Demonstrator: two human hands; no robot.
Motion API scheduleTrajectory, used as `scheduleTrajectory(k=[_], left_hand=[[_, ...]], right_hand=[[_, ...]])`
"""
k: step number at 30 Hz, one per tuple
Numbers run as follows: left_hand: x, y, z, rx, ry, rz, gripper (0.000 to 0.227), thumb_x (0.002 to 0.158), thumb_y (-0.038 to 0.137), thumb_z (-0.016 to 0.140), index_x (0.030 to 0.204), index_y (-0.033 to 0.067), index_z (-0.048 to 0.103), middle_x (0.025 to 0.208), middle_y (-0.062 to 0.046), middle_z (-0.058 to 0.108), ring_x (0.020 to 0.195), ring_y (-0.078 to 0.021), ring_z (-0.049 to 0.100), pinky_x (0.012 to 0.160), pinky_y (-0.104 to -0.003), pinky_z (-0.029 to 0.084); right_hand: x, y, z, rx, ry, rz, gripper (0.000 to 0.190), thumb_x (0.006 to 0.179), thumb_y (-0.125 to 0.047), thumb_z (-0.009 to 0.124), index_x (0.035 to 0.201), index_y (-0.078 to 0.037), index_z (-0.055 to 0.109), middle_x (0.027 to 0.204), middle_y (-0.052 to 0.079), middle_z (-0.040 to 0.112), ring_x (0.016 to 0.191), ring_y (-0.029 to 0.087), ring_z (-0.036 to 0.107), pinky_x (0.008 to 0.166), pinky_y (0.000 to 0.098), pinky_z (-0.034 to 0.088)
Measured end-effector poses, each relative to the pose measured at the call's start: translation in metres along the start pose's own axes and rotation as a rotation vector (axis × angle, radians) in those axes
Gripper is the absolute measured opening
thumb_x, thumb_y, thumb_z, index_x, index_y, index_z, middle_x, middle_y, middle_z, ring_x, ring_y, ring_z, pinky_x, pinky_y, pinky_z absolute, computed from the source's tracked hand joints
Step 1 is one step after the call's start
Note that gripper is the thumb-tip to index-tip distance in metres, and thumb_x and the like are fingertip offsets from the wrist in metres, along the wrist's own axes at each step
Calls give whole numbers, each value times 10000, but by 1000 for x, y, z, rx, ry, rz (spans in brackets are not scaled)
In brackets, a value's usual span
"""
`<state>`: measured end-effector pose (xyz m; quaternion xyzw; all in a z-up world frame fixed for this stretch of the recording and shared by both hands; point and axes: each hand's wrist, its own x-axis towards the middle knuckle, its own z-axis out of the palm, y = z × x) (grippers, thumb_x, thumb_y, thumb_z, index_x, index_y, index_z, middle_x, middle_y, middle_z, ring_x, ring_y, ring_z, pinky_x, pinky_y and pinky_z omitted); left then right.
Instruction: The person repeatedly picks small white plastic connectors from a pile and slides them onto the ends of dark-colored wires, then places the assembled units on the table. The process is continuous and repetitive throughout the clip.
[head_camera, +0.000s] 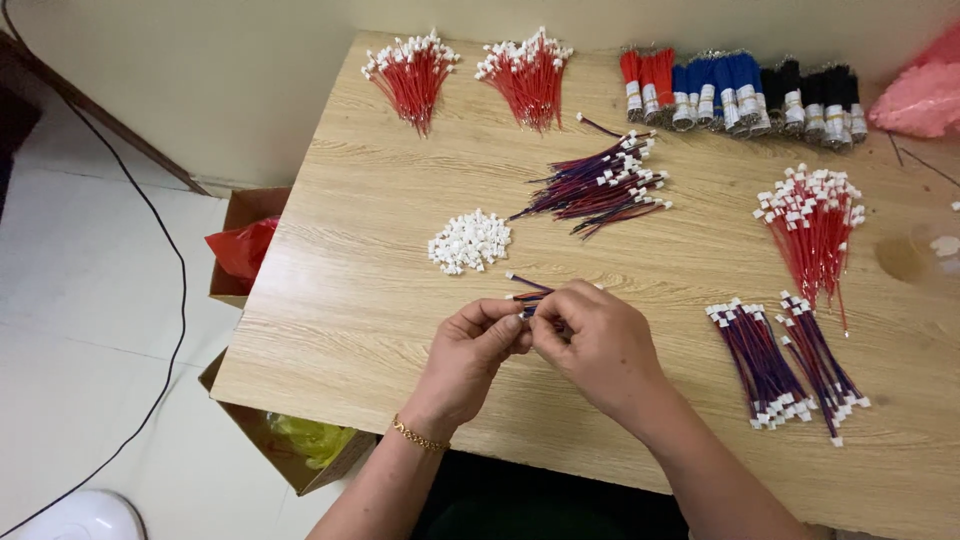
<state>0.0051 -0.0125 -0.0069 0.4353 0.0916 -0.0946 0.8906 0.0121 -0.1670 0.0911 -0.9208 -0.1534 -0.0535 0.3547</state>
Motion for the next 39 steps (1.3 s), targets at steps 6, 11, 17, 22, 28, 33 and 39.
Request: scheduleTrajectory(k=[6,11,17,22,28,33,39], left_hand=[[4,-6,-4,230,66,61,177,866,1,674,1034,-54,679,862,-114,690,753,-169,685,722,-289,590],[9,13,6,658,77,117,166,853,69,697,1007,17,733,851,-128,733,798,-206,705,721,-331,585],[15,18,1,1095,160,133,181,839,225,659,976,152,753,898,-2,723,752,-114,675,698,-269,531],[20,8,-13,1012,149,210,248,836,145,678,1082,130,706,866,-8,671,693,-104,632,651,-262,527],[24,-1,-24,951,173,210,232,842,117,664,1068,124,715,831,15,642,671,-81,571,654,-234,486],[12,27,4,950,109,264,203,861,131,654,1059,106,691,897,-14,645,714,-96,569,580,-239,528],[2,45,36,1166,-3,711,293,866,129,656,1156,99,621,944,-31,696,832,-147,655,775,-298,521]], right_hand=[[1,20,16,5,-67,-35,106,862,-244,651,809,-153,660,742,75,636,766,295,672,665,392,536],[21,56,13,67,-69,76,149,861,-215,644,914,-83,687,835,174,674,859,383,660,755,468,526],[72,196,-4,-155,176,512,222,899,-240,581,1046,-112,686,1034,117,675,920,291,632,819,420,469],[96,185,-26,-129,62,665,350,947,-242,566,1267,-106,610,1133,90,581,998,255,581,926,393,471],[97,204,-31,-299,-90,613,270,944,-296,573,1096,-98,675,1134,92,574,996,276,579,881,406,452],[75,104,-92,-69,-100,754,251,863,-420,597,986,-232,710,917,-58,718,780,111,610,704,325,461],[53,88,-101,89,-33,706,156,906,-267,626,918,-116,662,884,36,664,765,163,573,687,323,470]])
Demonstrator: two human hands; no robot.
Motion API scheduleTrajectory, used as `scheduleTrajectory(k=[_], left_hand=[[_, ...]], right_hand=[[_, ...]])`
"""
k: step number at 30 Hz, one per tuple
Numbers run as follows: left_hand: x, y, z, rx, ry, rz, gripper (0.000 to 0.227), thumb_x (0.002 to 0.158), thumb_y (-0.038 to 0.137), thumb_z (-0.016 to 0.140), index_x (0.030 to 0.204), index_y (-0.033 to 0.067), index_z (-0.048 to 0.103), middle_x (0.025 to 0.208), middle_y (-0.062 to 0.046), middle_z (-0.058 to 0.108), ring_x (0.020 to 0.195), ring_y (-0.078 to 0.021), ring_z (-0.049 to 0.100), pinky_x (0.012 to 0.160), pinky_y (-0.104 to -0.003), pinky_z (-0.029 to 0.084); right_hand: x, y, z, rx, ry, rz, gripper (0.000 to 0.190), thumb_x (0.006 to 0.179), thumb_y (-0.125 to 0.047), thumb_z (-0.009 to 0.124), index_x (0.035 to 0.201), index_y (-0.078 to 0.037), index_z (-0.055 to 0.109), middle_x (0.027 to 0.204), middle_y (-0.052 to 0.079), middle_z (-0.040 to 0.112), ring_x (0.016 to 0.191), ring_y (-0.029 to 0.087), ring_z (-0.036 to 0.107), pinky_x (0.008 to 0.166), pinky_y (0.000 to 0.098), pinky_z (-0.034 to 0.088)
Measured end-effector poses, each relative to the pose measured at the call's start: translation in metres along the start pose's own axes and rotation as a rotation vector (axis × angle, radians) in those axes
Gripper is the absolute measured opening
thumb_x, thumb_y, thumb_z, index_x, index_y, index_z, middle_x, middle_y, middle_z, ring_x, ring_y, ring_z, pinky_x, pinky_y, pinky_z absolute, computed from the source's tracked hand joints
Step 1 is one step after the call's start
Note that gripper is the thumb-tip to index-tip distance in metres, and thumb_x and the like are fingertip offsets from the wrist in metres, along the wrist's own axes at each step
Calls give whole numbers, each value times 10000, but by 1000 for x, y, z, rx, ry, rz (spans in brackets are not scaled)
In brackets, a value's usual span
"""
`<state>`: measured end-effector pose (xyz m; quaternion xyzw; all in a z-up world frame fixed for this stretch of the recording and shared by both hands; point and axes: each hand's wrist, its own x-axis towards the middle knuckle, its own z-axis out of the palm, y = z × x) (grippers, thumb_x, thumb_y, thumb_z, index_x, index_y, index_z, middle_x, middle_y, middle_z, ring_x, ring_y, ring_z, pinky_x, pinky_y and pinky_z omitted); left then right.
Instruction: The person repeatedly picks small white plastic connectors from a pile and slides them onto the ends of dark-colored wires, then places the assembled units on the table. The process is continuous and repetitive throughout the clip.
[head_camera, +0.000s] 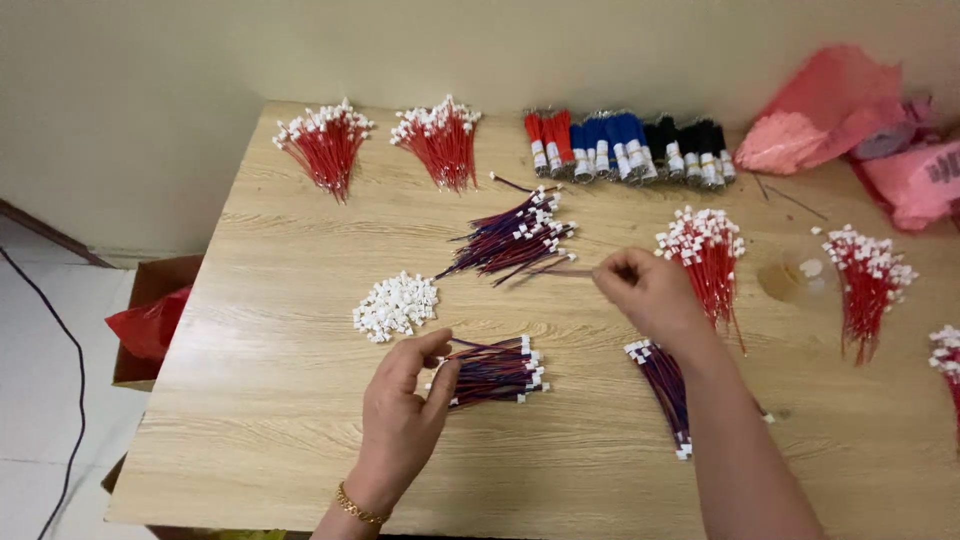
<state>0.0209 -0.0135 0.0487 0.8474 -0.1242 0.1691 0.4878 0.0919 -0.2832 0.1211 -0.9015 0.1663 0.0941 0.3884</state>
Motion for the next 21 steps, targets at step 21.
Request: scheduleTrajectory(k=[21], left_hand=[[4,29,-29,-398,-225,-175,128,876,132,647,896,80,763,744,-102,751,735,-170,677,742,-381,540]], right_hand=[[-75,8,37,461,-177,-473,125,849,-65,675,954,-6,709,687,46,611,669,121,524,625,272,470]])
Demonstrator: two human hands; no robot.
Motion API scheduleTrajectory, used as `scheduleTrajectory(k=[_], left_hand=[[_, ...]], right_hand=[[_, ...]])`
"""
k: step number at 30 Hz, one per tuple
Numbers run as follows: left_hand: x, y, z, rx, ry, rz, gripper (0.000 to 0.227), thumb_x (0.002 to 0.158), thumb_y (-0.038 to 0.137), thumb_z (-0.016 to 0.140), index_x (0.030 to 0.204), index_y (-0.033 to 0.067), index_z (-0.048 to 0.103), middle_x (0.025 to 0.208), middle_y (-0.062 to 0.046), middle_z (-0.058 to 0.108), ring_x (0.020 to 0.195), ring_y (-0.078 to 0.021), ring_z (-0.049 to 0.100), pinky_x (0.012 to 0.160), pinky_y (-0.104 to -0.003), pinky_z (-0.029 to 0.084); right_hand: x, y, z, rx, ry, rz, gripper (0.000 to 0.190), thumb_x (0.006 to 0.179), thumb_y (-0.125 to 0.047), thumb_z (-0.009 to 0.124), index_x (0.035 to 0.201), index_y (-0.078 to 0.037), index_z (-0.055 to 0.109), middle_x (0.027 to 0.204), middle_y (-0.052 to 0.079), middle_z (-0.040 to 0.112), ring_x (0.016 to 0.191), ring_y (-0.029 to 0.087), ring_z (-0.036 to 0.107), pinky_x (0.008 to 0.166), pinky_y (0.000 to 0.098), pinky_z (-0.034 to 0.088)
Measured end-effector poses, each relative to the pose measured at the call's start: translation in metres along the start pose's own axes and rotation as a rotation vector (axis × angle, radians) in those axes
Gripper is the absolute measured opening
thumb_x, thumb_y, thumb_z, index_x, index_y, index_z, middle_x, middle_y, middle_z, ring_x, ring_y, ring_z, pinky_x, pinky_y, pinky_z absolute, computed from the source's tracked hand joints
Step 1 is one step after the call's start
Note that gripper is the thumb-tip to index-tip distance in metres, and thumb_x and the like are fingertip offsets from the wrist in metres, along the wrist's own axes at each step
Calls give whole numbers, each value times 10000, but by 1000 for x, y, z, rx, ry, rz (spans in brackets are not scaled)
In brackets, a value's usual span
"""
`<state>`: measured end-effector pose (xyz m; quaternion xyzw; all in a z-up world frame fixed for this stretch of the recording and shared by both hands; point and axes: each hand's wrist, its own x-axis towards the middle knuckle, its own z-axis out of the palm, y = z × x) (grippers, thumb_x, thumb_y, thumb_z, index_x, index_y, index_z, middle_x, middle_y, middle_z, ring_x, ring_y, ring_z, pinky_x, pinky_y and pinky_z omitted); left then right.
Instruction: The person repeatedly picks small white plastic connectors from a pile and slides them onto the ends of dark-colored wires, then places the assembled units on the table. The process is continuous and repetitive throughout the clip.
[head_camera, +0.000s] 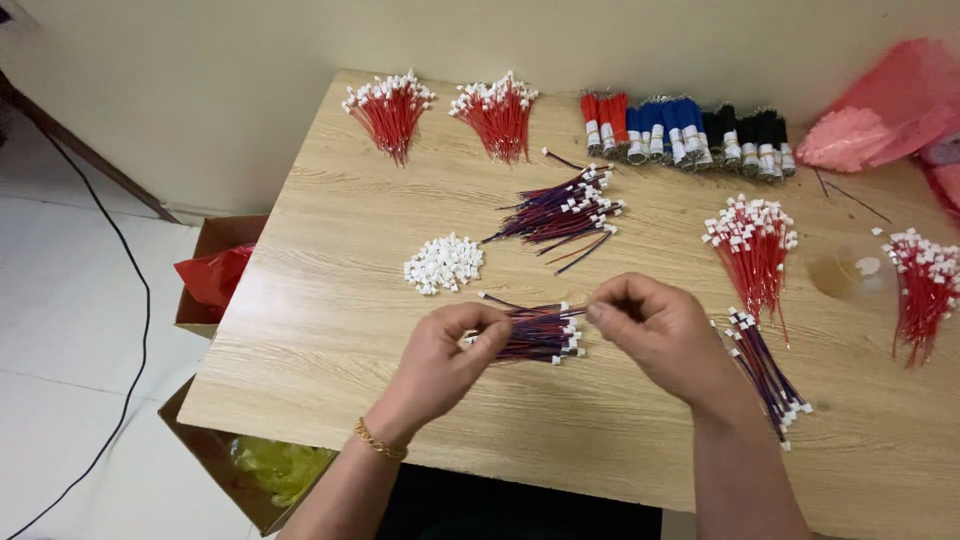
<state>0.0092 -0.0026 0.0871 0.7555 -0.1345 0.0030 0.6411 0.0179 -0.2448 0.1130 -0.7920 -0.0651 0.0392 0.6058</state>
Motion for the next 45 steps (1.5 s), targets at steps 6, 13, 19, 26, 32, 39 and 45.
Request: scheduleTrajectory(k=[6,13,19,26,32,39,45], left_hand=[[-7,-25,-6,-83,48,-156,124,869,171,690,881,65,755,691,-44,701,740,-111,600,744,-316,527],[-5,-3,0,185,24,25,93,839,185,676,811,143,754,630,-34,705,660,-183,698,674,-323,543],[-14,-7,1,343,63,161,50,851,217,692,821,186,719,650,5,678,708,-193,681,802,-326,456],[-19,-50,17,-282,114,-190,169,848,118,715,998,41,718,790,-48,713,791,-122,633,798,-320,523],[-19,-46,29,-519,152,-275,167,866,88,718,994,-16,690,821,-76,700,797,-135,647,805,-308,542],[-21,-48,36,-563,257,-242,97,872,77,713,928,-1,701,789,-66,687,774,-119,623,764,-287,541],[-22,-45,38,-465,310,-174,79,857,70,725,913,15,726,771,-70,702,770,-102,611,755,-297,544]], right_hand=[[3,-1,-2,-217,103,-8,222,825,-119,731,1003,4,678,694,105,601,671,170,541,637,299,461],[4,-23,38,-799,-15,-706,90,868,-208,693,928,-142,691,939,63,661,927,282,644,849,399,495],[8,-20,53,-454,-267,-103,124,889,-175,629,911,-96,722,773,99,692,753,249,696,711,361,550],[6,13,59,-54,-202,130,72,842,-83,657,850,-15,678,659,85,609,604,172,628,573,294,535],[8,22,62,-24,-180,184,112,835,-92,695,863,14,677,662,91,594,589,162,575,543,281,525],[9,25,67,8,-146,171,110,855,-92,674,885,12,688,624,81,577,544,141,527,485,260,475],[6,35,72,93,-101,177,98,891,-67,619,912,18,663,601,50,532,525,119,510,459,226,435]])
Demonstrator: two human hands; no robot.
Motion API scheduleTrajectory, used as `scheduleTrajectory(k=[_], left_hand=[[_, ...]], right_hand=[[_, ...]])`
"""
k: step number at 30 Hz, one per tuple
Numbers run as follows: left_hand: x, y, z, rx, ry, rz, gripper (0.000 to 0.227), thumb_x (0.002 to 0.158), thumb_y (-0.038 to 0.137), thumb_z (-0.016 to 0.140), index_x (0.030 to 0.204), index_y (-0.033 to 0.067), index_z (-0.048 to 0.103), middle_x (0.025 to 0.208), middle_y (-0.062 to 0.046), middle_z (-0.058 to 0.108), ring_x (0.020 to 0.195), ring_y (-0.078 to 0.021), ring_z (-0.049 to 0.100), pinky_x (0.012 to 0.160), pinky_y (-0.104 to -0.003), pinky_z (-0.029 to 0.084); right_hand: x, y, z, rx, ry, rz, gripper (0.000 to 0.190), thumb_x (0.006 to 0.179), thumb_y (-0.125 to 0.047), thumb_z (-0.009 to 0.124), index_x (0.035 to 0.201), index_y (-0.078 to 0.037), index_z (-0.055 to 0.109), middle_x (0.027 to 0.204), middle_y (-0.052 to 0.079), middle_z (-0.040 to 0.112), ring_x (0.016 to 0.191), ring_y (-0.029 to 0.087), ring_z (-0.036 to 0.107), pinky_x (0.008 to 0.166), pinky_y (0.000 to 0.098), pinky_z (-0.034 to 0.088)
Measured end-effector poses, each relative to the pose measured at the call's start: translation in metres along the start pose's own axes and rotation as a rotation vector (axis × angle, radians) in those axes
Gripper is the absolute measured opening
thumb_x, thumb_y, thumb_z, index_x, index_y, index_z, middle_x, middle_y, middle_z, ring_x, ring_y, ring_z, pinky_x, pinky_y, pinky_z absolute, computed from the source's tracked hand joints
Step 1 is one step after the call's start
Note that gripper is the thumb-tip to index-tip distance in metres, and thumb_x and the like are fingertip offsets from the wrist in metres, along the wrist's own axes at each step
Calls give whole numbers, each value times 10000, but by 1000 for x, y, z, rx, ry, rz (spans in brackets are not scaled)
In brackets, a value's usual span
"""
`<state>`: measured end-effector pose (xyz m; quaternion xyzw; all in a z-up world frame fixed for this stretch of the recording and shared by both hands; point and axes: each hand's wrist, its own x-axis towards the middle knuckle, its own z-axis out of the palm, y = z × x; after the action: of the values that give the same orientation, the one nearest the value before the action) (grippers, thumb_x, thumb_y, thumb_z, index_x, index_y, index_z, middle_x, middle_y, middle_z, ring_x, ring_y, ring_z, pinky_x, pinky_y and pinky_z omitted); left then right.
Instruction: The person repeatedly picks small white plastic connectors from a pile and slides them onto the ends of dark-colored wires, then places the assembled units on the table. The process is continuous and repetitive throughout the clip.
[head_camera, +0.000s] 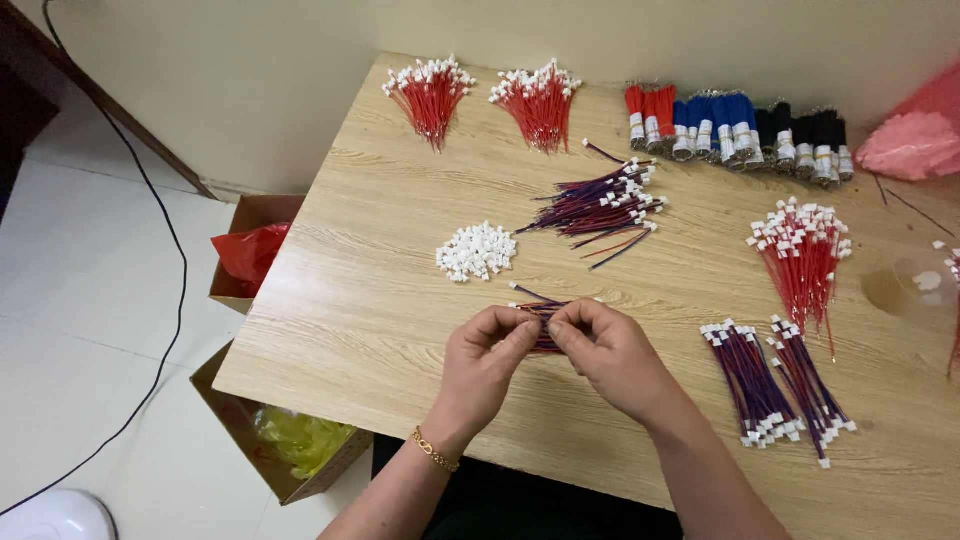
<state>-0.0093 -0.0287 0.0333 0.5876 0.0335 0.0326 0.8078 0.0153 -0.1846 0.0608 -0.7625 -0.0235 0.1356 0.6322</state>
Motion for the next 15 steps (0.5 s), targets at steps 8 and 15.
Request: scheduleTrajectory(k=[8,15], left_hand=[[-1,2,5,-20,-1,-40,123,846,81,738,951,17,730,824,-62,717,794,-107,625,778,-293,544],[2,-4,-4,-59,12,-60,109,895,111,689,928,13,722,794,-62,688,788,-114,606,768,-297,545]], right_hand=[[1,-5,-2,-87,14,-23,101,869,-80,657,906,11,681,684,73,601,643,141,508,556,261,468],[-8,-34,2,-217,53,-8,104,843,-90,681,888,-2,712,677,105,629,641,145,524,556,285,480]])
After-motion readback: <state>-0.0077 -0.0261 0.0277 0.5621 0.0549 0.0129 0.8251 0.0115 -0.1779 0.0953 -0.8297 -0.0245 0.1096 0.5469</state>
